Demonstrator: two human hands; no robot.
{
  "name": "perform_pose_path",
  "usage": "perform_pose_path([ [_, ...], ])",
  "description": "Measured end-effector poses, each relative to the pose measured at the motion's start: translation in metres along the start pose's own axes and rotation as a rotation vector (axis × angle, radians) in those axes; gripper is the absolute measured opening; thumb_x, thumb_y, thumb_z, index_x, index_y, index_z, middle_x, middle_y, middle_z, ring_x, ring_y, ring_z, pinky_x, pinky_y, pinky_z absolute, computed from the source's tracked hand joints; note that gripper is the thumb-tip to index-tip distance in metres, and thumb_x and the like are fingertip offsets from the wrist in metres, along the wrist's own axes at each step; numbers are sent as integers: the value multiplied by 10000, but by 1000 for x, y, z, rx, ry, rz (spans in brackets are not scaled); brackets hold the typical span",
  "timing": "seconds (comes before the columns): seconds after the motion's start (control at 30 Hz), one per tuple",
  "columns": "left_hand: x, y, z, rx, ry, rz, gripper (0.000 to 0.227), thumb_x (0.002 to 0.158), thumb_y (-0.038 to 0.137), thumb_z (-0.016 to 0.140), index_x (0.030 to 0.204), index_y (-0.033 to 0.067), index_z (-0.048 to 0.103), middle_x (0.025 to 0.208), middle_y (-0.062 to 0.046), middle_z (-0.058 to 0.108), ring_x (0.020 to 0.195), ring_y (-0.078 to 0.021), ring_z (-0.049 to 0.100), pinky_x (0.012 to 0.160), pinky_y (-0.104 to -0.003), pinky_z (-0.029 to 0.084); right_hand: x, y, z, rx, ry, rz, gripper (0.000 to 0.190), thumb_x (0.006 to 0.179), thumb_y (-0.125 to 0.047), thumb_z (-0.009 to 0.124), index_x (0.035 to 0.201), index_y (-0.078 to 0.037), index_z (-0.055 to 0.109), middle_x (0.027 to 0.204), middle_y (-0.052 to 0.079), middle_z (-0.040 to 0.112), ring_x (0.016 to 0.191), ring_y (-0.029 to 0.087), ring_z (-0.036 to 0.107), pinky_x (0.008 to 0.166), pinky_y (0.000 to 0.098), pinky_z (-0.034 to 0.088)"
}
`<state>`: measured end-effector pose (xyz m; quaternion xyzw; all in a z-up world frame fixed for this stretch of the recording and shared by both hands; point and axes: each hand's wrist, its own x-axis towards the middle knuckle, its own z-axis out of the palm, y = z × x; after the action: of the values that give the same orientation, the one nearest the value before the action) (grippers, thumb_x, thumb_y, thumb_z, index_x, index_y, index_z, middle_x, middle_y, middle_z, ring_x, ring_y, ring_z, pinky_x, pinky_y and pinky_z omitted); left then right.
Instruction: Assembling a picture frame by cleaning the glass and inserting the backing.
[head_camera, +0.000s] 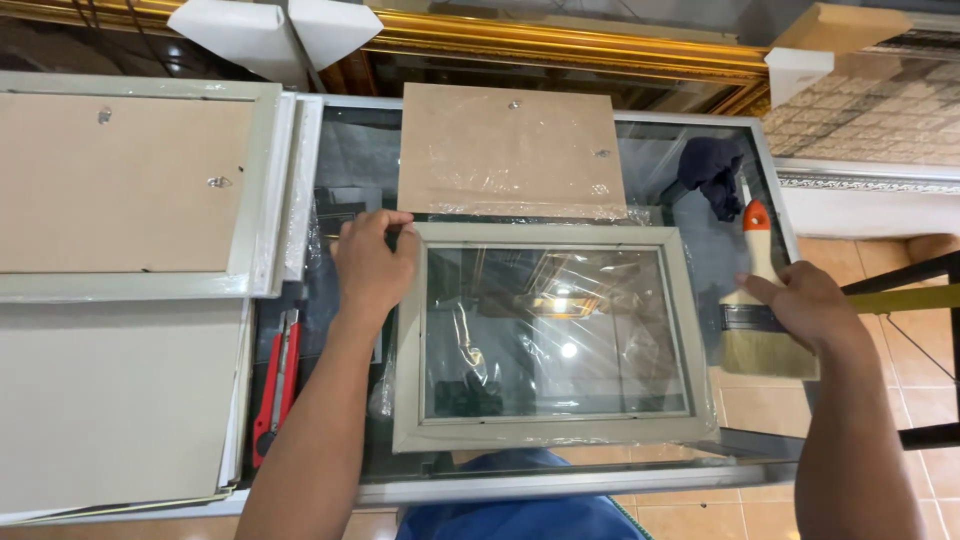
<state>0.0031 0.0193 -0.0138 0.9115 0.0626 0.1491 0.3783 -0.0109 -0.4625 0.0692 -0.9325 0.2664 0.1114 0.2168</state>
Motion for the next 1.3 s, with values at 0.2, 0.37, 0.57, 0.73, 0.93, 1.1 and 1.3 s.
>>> perform_pose_path([
  [0.2,1,-6,-4,8,8,59,168,924,219,639,1044,151,735,990,-26,714,931,-252,608,922,-422,409,-23,20,-29,509,200,-278,237,1137,-35,578,1335,94,558,1123,286,600,867,361,615,706,422,509],
  [0.37,2,-8,-6,31,14,87,156,945,208,641,1052,154,740,1016,-44,714,939,-287,612,914,-447,425,-58,-60,6,1001,-281,-518,476,929,26,496,1400,59,557,1274,235,626,991,253,614,898,290,501],
  [0.57,-3,-16,-4,13,4,83,156,1026,236,607,1114,230,736,968,-58,670,1011,-321,624,888,-460,431,-127,-206,122,837,-367,-580,530,908,-234,735,1417,-124,635,1021,203,673,805,245,727,641,376,666],
  [0.73,4,-21,4,51,-15,103,124,1011,287,654,1076,223,738,969,-55,671,1008,-323,626,864,-471,428,-114,-192,125,619,-183,-684,468,889,-269,746,1353,-230,704,999,191,696,887,260,711,685,402,630],
  [0.93,4,-20,6,102,-9,80,131,1016,297,644,1088,227,728,963,-34,660,1012,-292,629,873,-463,422,-53,-79,29,42,239,-623,448,915,-154,732,1360,-206,757,1001,270,719,896,464,705,785,521,558],
  [1.1,5,-22,9,123,-7,82,118,1006,311,647,1061,237,721,970,-25,654,1004,-281,624,865,-455,423,-90,-79,42,-42,605,-1004,345,933,-126,819,1267,-42,798,924,247,723,855,445,720,698,468,587],
  [1.3,4,-24,9,138,-18,84,237,1038,384,567,1047,191,703,990,-71,646,1022,-339,613,868,-511,425,-195,-174,143,795,-347,-721,459,873,-160,717,1329,-105,694,1248,253,720,1074,307,719,831,427,624],
])
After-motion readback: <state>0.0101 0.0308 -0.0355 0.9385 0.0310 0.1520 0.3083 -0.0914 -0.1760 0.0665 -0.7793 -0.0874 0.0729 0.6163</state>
